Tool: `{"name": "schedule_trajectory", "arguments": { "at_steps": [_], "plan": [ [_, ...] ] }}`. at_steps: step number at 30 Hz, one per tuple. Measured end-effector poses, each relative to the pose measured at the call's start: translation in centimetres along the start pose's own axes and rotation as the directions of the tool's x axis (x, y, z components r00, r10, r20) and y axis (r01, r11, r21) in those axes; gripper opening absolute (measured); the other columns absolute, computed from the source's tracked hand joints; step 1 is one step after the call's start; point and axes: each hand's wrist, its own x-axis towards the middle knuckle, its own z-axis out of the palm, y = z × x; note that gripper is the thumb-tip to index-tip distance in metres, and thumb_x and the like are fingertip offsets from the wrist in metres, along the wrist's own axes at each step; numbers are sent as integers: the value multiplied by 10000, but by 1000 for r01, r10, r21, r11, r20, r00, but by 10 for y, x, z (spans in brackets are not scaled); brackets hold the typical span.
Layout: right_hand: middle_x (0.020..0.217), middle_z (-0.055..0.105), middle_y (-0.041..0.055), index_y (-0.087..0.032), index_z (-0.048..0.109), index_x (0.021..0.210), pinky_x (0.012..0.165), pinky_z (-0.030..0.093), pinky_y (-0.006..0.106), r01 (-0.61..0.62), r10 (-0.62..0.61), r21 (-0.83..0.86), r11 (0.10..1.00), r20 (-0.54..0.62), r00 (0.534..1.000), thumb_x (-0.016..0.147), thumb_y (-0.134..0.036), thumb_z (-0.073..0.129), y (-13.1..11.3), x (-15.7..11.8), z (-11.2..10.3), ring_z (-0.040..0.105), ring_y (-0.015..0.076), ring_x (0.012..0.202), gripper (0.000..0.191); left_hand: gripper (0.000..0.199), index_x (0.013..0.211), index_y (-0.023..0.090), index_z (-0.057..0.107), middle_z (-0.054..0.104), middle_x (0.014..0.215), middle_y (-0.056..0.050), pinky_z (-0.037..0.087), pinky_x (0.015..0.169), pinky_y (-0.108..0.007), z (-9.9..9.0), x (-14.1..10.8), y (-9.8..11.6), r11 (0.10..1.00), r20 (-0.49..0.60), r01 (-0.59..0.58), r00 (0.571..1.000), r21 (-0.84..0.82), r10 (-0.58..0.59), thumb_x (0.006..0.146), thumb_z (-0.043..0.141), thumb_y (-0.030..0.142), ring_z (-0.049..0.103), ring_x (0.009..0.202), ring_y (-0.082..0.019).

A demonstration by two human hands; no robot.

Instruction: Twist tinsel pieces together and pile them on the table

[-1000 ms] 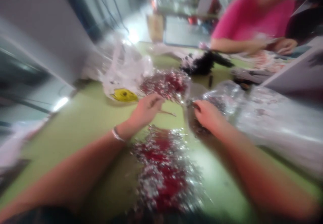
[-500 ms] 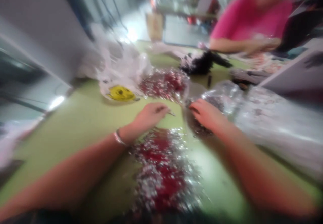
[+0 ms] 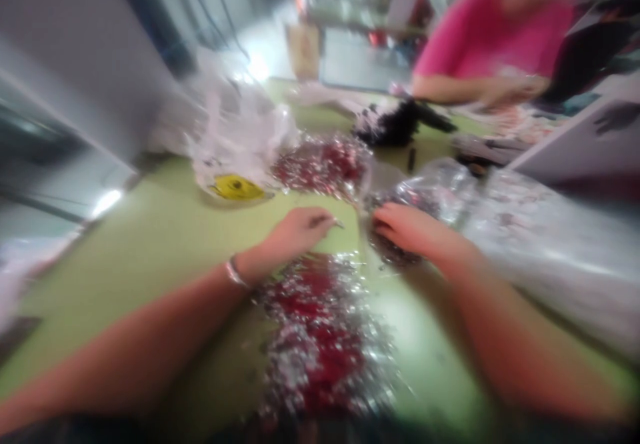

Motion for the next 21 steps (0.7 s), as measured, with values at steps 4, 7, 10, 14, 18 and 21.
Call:
{"name": "schedule_trajectory", "arguments": {
  "at_steps": [4, 7, 10, 14, 18, 21],
  "plan": [
    [977, 617, 110, -157, 633, 921, 740, 409, 306, -113, 114, 16, 993, -99, 989, 940, -236, 476, -12, 7, 9, 588, 193, 845, 176, 311, 882, 182, 708, 677, 752, -25, 432, 620, -253, 1, -1, 1, 1000, 10, 11, 1000, 8, -11, 875, 555, 452, 574, 654, -123],
    [973, 633, 120, -149, 626, 948, 746, 401, 306, -166, 175, 73, 983, -132, 976, 943, -249, 477, -18, 11, 16, 588, 203, 860, 179, 314, 906, 185, 710, 675, 753, -23, 435, 631, -258, 1, -2, 1, 1000, 12, 16, 1000, 16, -16, 874, 557, 456, 575, 659, -125],
    [949, 655, 126, -141, 642, 928, 732, 401, 300, -181, 193, 115, 977, -110, 975, 932, -220, 479, -22, 12, 18, 594, 204, 834, 181, 319, 898, 179, 709, 671, 744, -21, 437, 630, -256, 0, -2, 2, 1000, 16, 16, 1000, 20, -16, 875, 552, 456, 571, 654, -124],
    [929, 667, 126, -134, 700, 907, 754, 418, 307, -170, 188, 122, 978, -164, 968, 922, -200, 504, -24, 9, 15, 608, 213, 845, 207, 313, 885, 174, 710, 675, 750, -24, 443, 637, -249, 0, -2, 3, 1000, 16, 5, 1000, -3, -5, 863, 572, 453, 573, 673, -125],
    [973, 707, 93, -177, 731, 1011, 799, 448, 310, -44, 147, 266, 963, -381, 913, 919, -206, 523, -30, 3, 14, 632, 201, 881, 230, 311, 880, 184, 709, 682, 766, -20, 442, 629, -237, 2, -3, 4, 998, 37, 14, 999, -61, -11, 856, 584, 467, 577, 679, -120],
    [958, 728, 75, -191, 731, 1020, 800, 466, 308, 104, 55, 335, 936, -433, 900, 919, -197, 503, -42, 0, 18, 644, 187, 869, 249, 298, 908, 192, 715, 688, 771, -16, 451, 620, -230, 3, -4, 6, 996, 45, 12, 999, -85, -9, 847, 599, 459, 583, 675, -118]
  ]
}}
